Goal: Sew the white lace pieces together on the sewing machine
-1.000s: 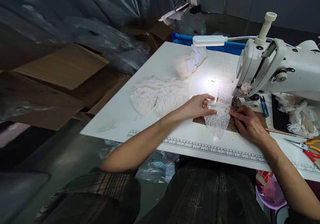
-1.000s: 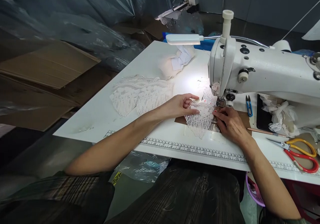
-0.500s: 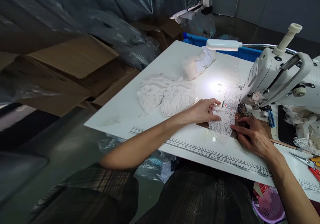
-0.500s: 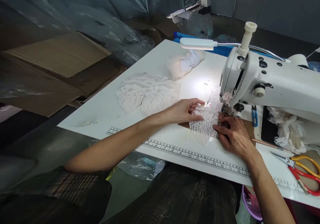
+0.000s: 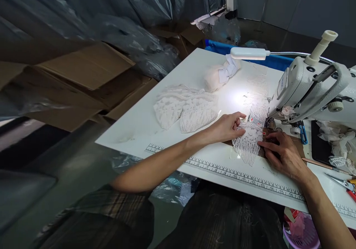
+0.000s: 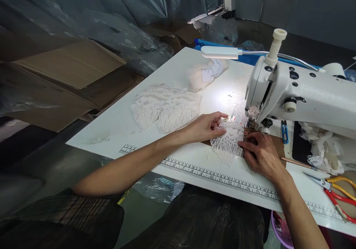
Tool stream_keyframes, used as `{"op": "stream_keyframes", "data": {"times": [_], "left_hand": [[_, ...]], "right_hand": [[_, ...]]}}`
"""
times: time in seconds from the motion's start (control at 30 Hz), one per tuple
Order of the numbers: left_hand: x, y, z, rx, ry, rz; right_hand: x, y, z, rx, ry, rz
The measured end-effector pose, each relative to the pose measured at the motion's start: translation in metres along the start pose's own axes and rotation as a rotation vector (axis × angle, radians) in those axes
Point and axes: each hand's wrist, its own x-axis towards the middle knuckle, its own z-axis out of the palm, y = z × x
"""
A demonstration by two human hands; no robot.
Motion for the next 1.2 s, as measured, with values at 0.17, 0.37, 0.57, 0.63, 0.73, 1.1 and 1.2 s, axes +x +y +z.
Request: {"op": "stream_keyframes", "data": {"times": [0.17,0.37,0.57,0.63,0.73,1.1,1.2], "left_hand": [[0.000,-0.003,0.000,0.037,0.014,0.012],[0.006,-0.005,0.004,0.374,0.229,0.380],[0.031,0.007,0.016,0.492,-0.100,0.824],[0.034,0.008,0.017,0.535,-0.136,0.820],[0.031,0.008,0.019,0.628,-0.162,0.779],[0.035,0.006,0.025,0.689,-0.027,0.691],[0.039,0.002,0.022,0.652,-0.024,0.701]], "right_hand": [[-0.001,-0.001,0.002,-0.018,0.012,-0.002],[-0.001,-0.002,0.003,-0.052,0.010,0.007],[0.000,-0.001,0.003,-0.057,0.023,-0.006],[0.000,-0.002,0.003,-0.060,0.029,-0.017],[0.000,-0.003,0.003,-0.074,0.033,-0.031],[0.005,-0.001,0.004,-0.128,0.070,-0.012],[0.006,-0.002,0.003,-0.136,0.064,0.012]]}}
